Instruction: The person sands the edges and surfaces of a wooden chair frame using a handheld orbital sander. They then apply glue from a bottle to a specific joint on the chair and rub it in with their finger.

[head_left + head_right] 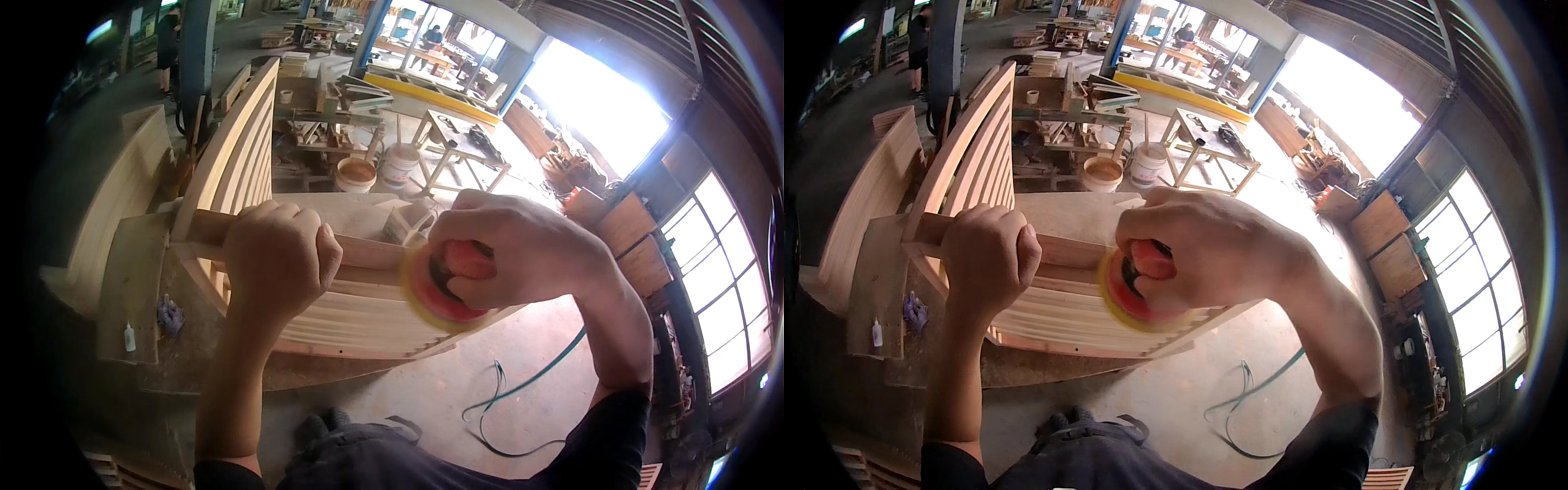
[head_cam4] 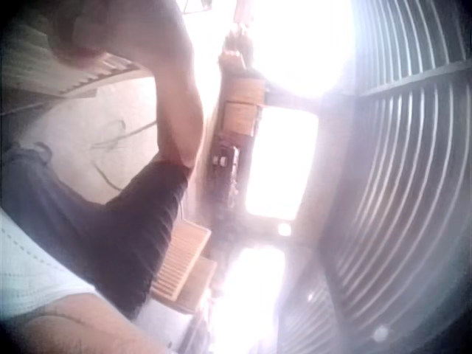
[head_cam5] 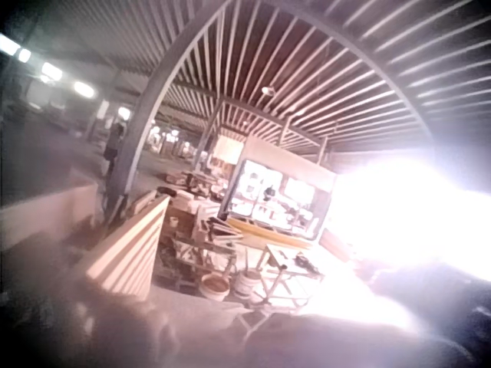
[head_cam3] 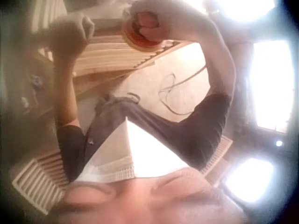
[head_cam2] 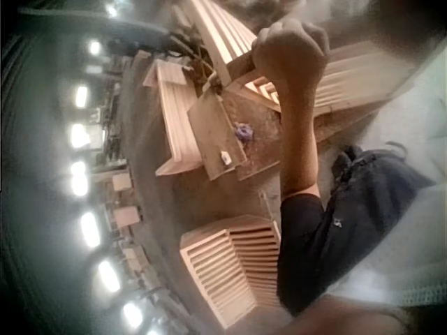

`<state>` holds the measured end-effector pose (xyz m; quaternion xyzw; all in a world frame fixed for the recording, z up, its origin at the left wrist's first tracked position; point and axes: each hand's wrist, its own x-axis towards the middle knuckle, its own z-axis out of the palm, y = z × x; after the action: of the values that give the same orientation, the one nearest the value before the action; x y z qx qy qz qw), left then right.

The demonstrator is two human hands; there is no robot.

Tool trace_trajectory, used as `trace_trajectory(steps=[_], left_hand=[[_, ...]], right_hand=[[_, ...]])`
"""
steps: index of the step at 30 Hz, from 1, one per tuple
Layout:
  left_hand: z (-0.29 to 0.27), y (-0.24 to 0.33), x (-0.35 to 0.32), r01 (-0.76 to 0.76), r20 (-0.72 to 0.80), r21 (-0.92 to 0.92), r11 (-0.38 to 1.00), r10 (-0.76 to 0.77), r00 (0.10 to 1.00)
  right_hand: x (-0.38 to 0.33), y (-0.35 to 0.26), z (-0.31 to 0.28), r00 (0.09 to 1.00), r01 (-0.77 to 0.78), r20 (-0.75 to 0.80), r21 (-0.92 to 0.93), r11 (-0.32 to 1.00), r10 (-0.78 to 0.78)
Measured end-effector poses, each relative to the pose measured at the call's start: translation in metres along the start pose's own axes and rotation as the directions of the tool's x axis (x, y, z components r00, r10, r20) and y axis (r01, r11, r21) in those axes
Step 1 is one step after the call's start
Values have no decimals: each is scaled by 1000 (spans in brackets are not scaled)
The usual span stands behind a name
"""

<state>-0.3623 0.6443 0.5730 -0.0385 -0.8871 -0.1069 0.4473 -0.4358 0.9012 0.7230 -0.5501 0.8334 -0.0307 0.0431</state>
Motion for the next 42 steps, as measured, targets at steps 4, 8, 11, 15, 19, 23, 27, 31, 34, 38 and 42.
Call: trace_trajectory(steps=[4, 8, 11, 15, 19, 23, 27, 31, 34, 38, 42], left_hand=[[2, 0, -2, 15, -2, 36, 999, -15, 1000], [0, 2, 0, 15, 22, 24, 1000, -15, 1000], [-6, -1, 0, -2, 66, 6, 1000, 1, 998], [-21, -17, -15, -73, -17, 42, 996, 74, 997], [-32, -66, -62, 94, -412, 121, 988, -36, 910], [1, -113, -96, 152, -236, -696, 702, -424, 875], [8, -148, -107, 292, 43, -673, 680, -358, 933], [5, -137, -99, 408, 224, -832, 376, -444, 867], [7, -144, -99, 313, 126, -836, 452, -397, 909], [10, -149, -100, 255, 71, -820, 513, -351, 934], [9, -153, -97, 221, 54, -805, 551, -303, 951]], right_hand=[[-4, 13, 0, 1000, -4, -1, -22, 1000, 4], [1, 10, 1, 1000, -6, 7, 16, 1000, 6], [0, 9, -2, 1000, -18, 23, 2, 1000, 18], [-35, 30, -13, 979, -204, 10, -37, 978, 205], [-53, 27, -15, 892, -428, -144, 40, 903, 429], [-42, 5, -17, 904, -348, -261, 8, 938, 338], [24, -34, -10, 953, -248, -159, 81, 965, 258], [98, -79, 5, 996, -83, -13, 119, 989, 85], [144, -109, 8, 997, 73, -24, 69, 995, -72], [196, -141, 7, 999, 7, 49, 69, 998, -10], [211, -152, 2, 994, -25, 105, 41, 999, 21]])
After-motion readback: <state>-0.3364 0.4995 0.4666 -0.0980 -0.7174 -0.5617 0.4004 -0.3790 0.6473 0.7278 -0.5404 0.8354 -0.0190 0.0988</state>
